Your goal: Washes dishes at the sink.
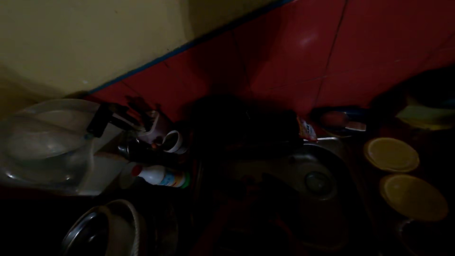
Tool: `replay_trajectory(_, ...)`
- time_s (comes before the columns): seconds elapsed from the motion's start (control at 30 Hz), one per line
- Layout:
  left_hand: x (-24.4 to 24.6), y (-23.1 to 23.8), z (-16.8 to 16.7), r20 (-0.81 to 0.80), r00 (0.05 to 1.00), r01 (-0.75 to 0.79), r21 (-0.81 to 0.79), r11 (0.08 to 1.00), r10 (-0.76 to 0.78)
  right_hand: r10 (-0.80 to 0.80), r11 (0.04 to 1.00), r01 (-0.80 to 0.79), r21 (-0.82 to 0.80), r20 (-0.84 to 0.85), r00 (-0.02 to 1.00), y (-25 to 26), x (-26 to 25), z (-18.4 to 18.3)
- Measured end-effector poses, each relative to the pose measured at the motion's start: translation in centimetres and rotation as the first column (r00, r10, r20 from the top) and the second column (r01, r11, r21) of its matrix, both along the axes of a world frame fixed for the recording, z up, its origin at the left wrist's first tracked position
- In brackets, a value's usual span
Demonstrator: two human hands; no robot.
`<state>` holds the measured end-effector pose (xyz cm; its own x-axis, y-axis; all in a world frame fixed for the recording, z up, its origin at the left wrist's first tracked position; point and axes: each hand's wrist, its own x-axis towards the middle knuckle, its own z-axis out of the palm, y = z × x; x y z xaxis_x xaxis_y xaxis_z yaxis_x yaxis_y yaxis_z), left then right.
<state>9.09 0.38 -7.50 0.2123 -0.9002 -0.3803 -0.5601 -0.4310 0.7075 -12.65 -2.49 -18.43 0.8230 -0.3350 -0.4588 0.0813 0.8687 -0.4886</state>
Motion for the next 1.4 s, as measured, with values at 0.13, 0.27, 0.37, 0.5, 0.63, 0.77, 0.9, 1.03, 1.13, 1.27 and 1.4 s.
replay_trajectory(0.13,0.1,-0.3,0.7,0.066,0.997,0.033,0.034,0.999,-0.035,0.005,0.996,-0.017,-0.086,-0.139,0.990,-0.8,1.0,5.3)
replay_trajectory(0.27,-0.3,-0.3,0.7,0.130,0.991,0.023,0.154,0.988,-0.043,0.053,0.981,-0.096,-0.169,-0.246,0.968,-1.2,1.3,6.2)
replay_trajectory(0.37,-0.3,0.1,-0.1,0.072,0.997,-0.007,0.033,0.999,0.005,0.116,0.945,-0.208,-0.253,-0.336,0.935,-1.7,1.4,5.9)
replay_trajectory(0.5,0.2,0.6,-0.9,0.023,1.000,-0.002,-0.052,0.999,0.003,0.088,0.969,-0.137,-0.204,-0.235,0.968,-1.5,1.3,5.3)
replay_trajectory(0.63,-0.4,0.3,-0.3,0.096,0.995,-0.009,-0.012,1.000,0.010,0.046,0.975,-0.079,-0.207,-0.161,0.986,-1.3,1.5,6.7)
replay_trajectory(0.77,-1.7,-0.5,1.3,0.110,0.994,-0.034,0.087,0.996,0.024,-0.064,0.998,0.065,-0.016,0.074,0.995,-0.2,0.1,4.0)
replay_trajectory(0.9,-3.2,-1.4,2.4,0.222,0.970,-0.122,0.101,0.987,0.097,-0.039,0.999,0.038,-0.028,-0.020,0.999,0.3,-0.7,-0.5)
replay_trajectory(1.03,-5.3,-3.4,4.8,0.375,0.906,-0.318,0.304,0.898,0.193,0.061,0.993,-0.083,-0.079,-0.252,0.966,0.3,0.0,4.1)
replay_trajectory(1.13,-6.9,-3.9,6.5,0.282,0.856,-0.501,0.252,0.828,0.433,0.022,0.955,-0.105,-0.277,-0.289,0.957,-0.7,1.1,8.2)
replay_trajectory(1.27,-8.9,-2.7,2.7,0.058,0.832,-0.552,-0.021,0.834,0.552,-0.043,0.901,-0.114,-0.419,-0.346,0.937,-1.7,1.6,10.4)
replay_trajectory(1.4,-8.7,-4.5,4.5,-0.050,0.700,-0.714,-0.037,0.699,0.712,-0.059,0.914,-0.049,-0.403,-0.252,0.966,-2.0,1.4,10.7)
